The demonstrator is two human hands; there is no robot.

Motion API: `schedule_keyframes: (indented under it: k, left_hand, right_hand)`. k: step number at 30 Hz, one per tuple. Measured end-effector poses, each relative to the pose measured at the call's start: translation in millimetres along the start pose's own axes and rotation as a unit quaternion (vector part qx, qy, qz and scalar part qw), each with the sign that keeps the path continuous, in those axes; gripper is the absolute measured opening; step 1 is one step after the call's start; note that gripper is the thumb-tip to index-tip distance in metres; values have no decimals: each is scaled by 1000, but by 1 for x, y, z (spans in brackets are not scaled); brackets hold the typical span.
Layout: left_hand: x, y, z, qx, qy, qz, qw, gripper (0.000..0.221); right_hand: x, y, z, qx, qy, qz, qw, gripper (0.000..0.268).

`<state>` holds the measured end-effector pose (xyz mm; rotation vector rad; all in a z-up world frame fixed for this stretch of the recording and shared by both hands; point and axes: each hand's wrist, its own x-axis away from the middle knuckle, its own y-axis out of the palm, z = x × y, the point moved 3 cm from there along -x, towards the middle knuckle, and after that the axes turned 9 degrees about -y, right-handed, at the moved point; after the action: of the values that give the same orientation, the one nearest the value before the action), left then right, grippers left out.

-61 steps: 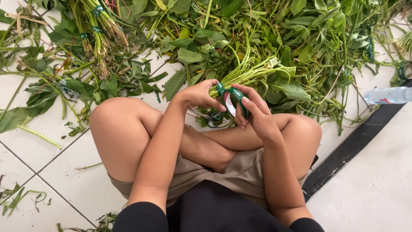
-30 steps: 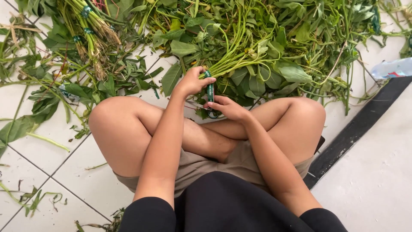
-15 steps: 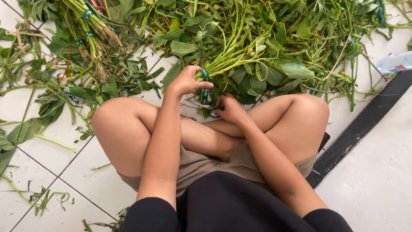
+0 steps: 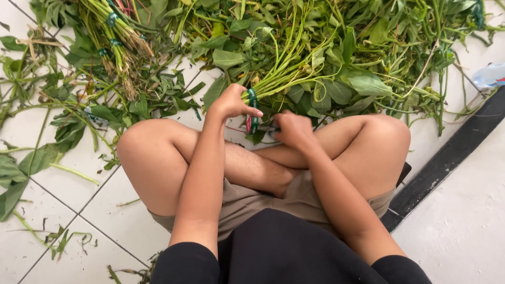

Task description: Sorting through a pile of leafy green stems, gathering them into small bunches, and securing each bunch with green tape.

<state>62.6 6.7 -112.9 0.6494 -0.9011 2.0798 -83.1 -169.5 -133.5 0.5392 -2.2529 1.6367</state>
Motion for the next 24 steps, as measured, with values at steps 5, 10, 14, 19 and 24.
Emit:
schedule_keyframes:
  k: [5, 10, 14, 19, 24]
  left_hand:
    - [-7, 2, -2, -11, -19, 4, 1000, 44]
    - [-11, 1, -7, -15, -16, 4, 1000, 45]
    - [5, 4, 5, -17, -15, -19, 1000, 48]
    - [-8, 1, -2, -35, -13, -22, 999, 50]
    - [-9, -1, -2, -37, -8, -16, 999, 51]
  right_hand:
    - [34, -58, 32, -14, 25, -63, 998, 34]
    - [51, -86, 65, -92, 44, -95, 990, 35]
    - [48, -90, 73, -139, -12, -90, 986, 53]
    - [26, -70, 71, -167, -25, -120, 978, 53]
    - [11, -68, 77, -216, -28, -128, 967, 51]
